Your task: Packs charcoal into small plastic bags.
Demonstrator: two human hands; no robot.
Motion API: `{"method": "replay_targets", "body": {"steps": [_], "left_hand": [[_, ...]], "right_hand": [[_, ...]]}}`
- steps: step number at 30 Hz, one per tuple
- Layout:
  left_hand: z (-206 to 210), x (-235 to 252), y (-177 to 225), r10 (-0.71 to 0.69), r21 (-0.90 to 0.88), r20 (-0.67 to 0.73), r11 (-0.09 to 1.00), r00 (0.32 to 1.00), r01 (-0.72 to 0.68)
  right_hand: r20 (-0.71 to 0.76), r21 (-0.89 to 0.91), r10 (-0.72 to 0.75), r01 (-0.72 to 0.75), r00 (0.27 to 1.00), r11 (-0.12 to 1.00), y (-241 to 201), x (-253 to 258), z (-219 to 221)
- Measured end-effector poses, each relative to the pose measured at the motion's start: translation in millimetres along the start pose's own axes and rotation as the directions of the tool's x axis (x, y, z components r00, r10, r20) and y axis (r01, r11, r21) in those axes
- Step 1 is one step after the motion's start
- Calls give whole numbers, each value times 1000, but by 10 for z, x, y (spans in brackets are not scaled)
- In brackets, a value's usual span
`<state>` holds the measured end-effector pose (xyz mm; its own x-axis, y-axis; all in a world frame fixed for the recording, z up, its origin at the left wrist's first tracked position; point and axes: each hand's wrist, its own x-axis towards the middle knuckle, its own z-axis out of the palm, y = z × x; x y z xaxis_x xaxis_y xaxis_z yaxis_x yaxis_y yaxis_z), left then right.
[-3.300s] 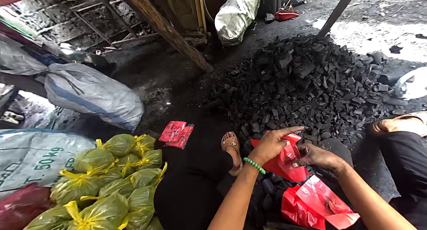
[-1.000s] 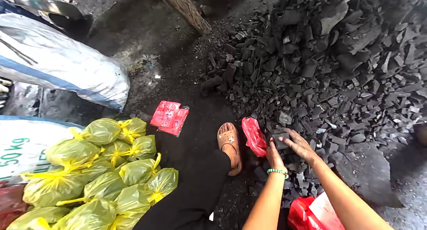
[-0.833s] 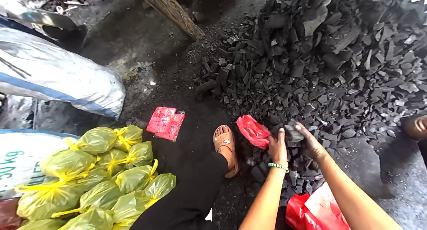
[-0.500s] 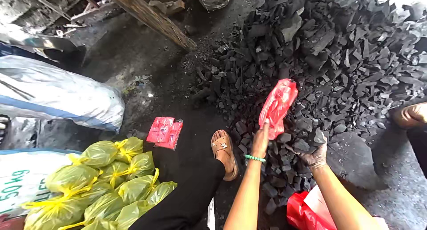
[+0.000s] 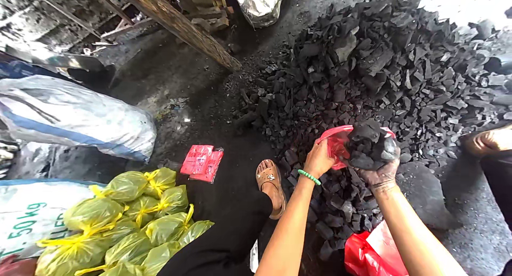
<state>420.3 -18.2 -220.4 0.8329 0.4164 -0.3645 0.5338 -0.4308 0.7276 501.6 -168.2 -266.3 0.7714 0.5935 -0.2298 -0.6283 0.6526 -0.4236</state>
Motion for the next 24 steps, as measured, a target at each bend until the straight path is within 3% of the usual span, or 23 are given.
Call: {"method": "replay_targets", "body": {"steps": [3,6,8,11,13,14,16,17,18,19,21,22,24], "left_hand": [[-88,81,5,-33,-324,170,942,985,88],[-208,272,14,-95,-249,189,958,977,141],[-276,362,83,-131,-178,184,970,974,164],[-379,433,227,-96,-231,145,964,985,128],[-403,476,261,-62,-282,104,955,993,89],[-390,506,226,-43,-281,86,957,995,66],[-309,543,74,22,-260,37,966,999,-11],[-238,520,-22,69,-261,-34,962,997,-76],[-152,461,-123,113,-286,-148,946,982,-152],[-34,363,-231,120,-354,-300,907,946,-227],[300,121,-484,-71,-499,-547,827,834,-257],[498,-43,-619,-233,-562,-568,811,789,-165],[957,-371,-818,-525,-607,-467,776,712,174]], "right_hand": [[-6,-341,41,-41,999,939,-37,167,50],[-108,-772,213,-217,971,597,-108,456,25],[-97,-918,249,-184,964,351,-210,573,139],[-10,-987,334,-64,943,151,-453,628,473],[14,-979,353,-59,935,194,-645,665,532],[8,-952,299,-84,954,294,-724,681,475],[-42,-852,38,-56,998,520,-791,692,196],[-113,-839,-129,-25,985,543,-787,668,0],[-183,-892,-274,-43,944,449,-766,620,-223],[-215,-957,-366,-121,905,263,-722,534,-471],[-193,-952,-383,-267,903,-150,-517,280,-951],[-183,-907,-334,-290,924,-306,-343,135,-1149],[-144,-833,-255,-257,956,-490,2,-106,-1352]]}}
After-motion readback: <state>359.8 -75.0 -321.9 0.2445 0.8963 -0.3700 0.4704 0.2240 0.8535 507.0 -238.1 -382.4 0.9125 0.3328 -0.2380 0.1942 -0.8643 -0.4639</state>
